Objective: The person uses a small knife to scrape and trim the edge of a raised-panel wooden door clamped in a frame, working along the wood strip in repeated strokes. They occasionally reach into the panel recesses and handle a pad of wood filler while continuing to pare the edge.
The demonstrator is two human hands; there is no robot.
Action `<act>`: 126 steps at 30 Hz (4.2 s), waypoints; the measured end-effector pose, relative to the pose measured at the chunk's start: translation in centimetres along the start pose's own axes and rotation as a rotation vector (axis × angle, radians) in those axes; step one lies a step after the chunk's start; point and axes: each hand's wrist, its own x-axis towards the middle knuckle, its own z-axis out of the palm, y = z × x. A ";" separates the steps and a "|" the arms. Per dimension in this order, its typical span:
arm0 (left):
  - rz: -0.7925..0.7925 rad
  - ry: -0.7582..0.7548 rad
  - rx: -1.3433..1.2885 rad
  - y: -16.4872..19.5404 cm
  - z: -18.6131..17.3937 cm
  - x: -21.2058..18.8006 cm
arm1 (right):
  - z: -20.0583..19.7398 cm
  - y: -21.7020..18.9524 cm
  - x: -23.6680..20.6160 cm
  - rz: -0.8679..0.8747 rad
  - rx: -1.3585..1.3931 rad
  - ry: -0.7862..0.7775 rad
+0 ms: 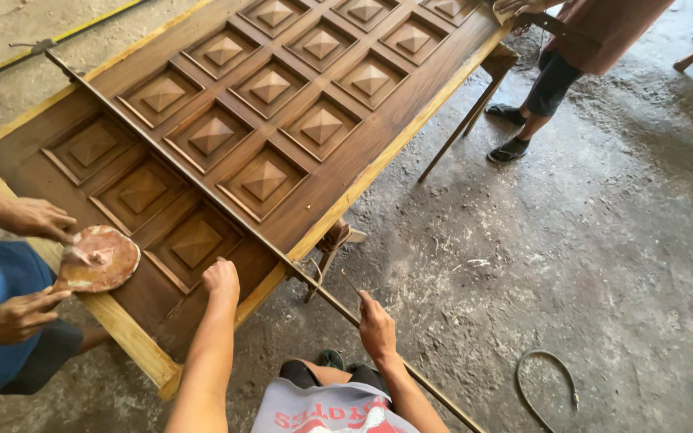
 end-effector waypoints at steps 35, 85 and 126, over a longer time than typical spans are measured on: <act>0.027 0.036 0.084 0.4 -0.2 0.4 | -0.2 -1.0 0.5 0.015 -0.006 0.020; 0.060 0.192 0.161 0.6 -0.1 0.0 | 0.1 -0.4 0.3 0.059 -0.005 0.035; 0.069 0.193 0.143 0.2 0.0 -0.2 | 0.2 -0.1 0.1 0.014 0.007 0.055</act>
